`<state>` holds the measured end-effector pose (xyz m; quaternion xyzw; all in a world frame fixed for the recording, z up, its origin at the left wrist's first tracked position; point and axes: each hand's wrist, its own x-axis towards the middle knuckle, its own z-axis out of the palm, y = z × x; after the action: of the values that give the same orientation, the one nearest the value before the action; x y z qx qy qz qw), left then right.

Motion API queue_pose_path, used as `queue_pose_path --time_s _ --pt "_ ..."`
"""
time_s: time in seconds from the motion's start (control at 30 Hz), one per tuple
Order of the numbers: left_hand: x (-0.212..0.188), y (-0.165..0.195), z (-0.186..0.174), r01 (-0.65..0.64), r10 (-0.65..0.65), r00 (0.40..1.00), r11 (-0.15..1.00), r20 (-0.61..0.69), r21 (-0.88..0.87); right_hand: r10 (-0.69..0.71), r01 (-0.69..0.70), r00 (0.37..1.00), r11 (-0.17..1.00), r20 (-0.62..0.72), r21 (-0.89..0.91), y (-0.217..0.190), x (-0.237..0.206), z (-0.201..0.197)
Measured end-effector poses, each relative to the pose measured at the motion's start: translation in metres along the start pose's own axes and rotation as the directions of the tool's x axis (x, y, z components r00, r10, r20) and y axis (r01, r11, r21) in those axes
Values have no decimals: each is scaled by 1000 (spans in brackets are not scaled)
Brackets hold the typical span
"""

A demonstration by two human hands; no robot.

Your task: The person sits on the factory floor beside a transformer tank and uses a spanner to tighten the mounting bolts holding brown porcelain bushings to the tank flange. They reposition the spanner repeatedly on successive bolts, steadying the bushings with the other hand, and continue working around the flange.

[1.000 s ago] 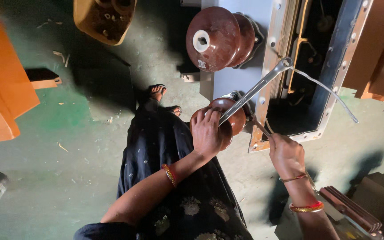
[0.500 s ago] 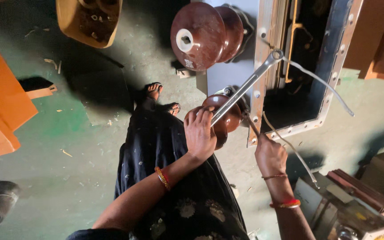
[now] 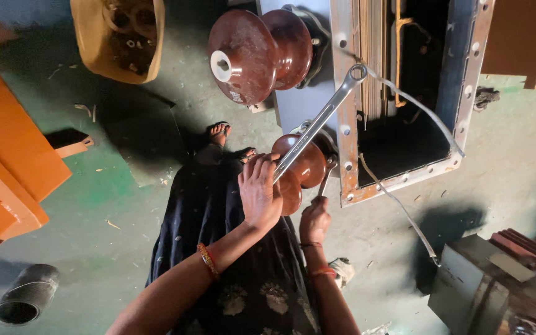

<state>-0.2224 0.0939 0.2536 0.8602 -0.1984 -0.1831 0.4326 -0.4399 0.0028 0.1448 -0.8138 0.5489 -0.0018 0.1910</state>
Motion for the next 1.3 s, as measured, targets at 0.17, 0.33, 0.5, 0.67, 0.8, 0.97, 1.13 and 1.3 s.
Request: queue_pose_path --time_s 0.17,0.33,0.5,0.67,0.8,0.97,1.13,1.3 --pt "0 2 -1 -4 5 1000 999 -21 54 126 -148 983 974 133 171 -18 2 20" --pt "4 5 -5 12 -12 1000 999 19 30 -6 -5 996 994 94 112 -20 -12 -59" --pt "3 3 -5 61 -60 997 998 49 -27 311 -479 846 799 433 364 -22 33 -25" --pt "3 4 -4 43 -43 999 999 -28 -3 233 -407 908 290 349 866 -27 68 26" --pt "3 8 -6 26 -26 999 999 -32 -25 199 -422 905 293 377 858 -16 50 26" --pt "1 9 -6 50 -50 999 998 -14 -32 280 -286 944 435 173 854 -11 49 25" --pt "0 5 -1 28 -28 999 1000 -45 -9 300 -351 936 805 182 478 -2 -3 -2" --pt "4 0 -7 -25 20 998 996 -63 -90 194 -213 969 367 150 905 15 -56 -81"
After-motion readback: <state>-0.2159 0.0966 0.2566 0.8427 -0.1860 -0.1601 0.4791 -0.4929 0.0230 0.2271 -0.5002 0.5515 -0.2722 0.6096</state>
